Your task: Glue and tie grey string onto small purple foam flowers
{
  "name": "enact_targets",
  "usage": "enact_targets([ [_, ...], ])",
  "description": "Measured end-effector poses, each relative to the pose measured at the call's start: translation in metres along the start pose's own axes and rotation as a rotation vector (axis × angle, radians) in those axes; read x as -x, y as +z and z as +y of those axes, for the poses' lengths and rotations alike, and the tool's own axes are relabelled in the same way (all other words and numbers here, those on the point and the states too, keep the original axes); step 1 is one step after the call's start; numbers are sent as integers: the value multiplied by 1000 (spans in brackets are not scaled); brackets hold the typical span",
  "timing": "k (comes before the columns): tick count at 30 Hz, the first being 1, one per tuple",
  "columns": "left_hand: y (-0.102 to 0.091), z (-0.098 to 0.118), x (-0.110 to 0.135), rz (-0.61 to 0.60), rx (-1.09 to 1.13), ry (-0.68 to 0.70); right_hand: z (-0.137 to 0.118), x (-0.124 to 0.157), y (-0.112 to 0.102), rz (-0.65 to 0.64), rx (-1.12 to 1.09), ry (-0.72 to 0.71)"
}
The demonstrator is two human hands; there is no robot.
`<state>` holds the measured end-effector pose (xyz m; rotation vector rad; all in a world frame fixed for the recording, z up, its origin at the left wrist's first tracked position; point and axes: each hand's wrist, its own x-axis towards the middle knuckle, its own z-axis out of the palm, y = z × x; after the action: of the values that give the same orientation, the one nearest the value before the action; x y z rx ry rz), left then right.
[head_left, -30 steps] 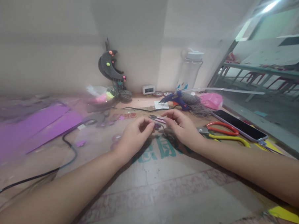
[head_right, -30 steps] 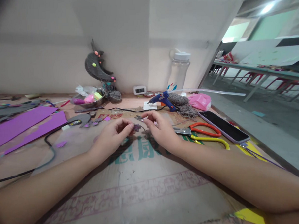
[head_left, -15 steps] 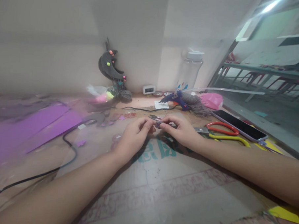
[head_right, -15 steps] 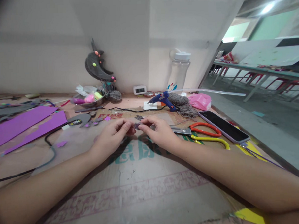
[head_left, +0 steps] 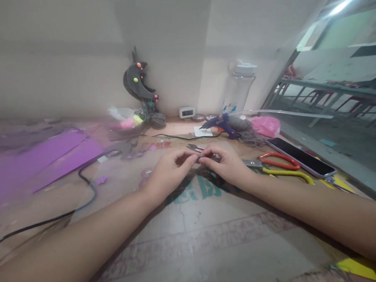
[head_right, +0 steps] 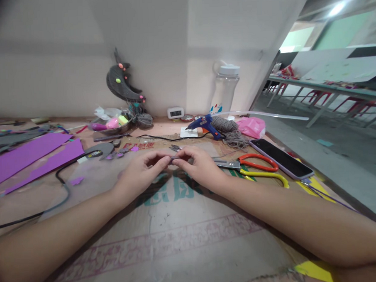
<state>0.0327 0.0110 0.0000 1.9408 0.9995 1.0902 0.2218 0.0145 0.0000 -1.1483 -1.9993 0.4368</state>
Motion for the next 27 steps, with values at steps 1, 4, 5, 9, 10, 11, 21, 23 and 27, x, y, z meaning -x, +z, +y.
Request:
enact_targets([
  [1,0,0,0,0,-2,-6,0,0,0,1,0,-2],
  [4,0,1,0,-6,-8,-14,0,1,0,2,3,-12],
  [5,0,1,0,-7,-16,-14,0,1,0,2,2,-14],
  [9,-1,2,1,8,-51,-9,-1,1,0,-3,-26,2],
  [10,-1,2,1,10,-54,-10,-1,1,0,-5,-39,10],
  [11,-1,1,1,11,-53,-10,-2,0,0,-8,-50,17],
  [21,3,-16,-2,-17,179,-42,-5,1,-1,-14,-126,68],
  [23,4,-19,-2,16,223,-70,-5,1,-1,-9,-128,55],
  [27,4,-21,-3,123,206,-130,-5,1,-1,-4,-140,65],
])
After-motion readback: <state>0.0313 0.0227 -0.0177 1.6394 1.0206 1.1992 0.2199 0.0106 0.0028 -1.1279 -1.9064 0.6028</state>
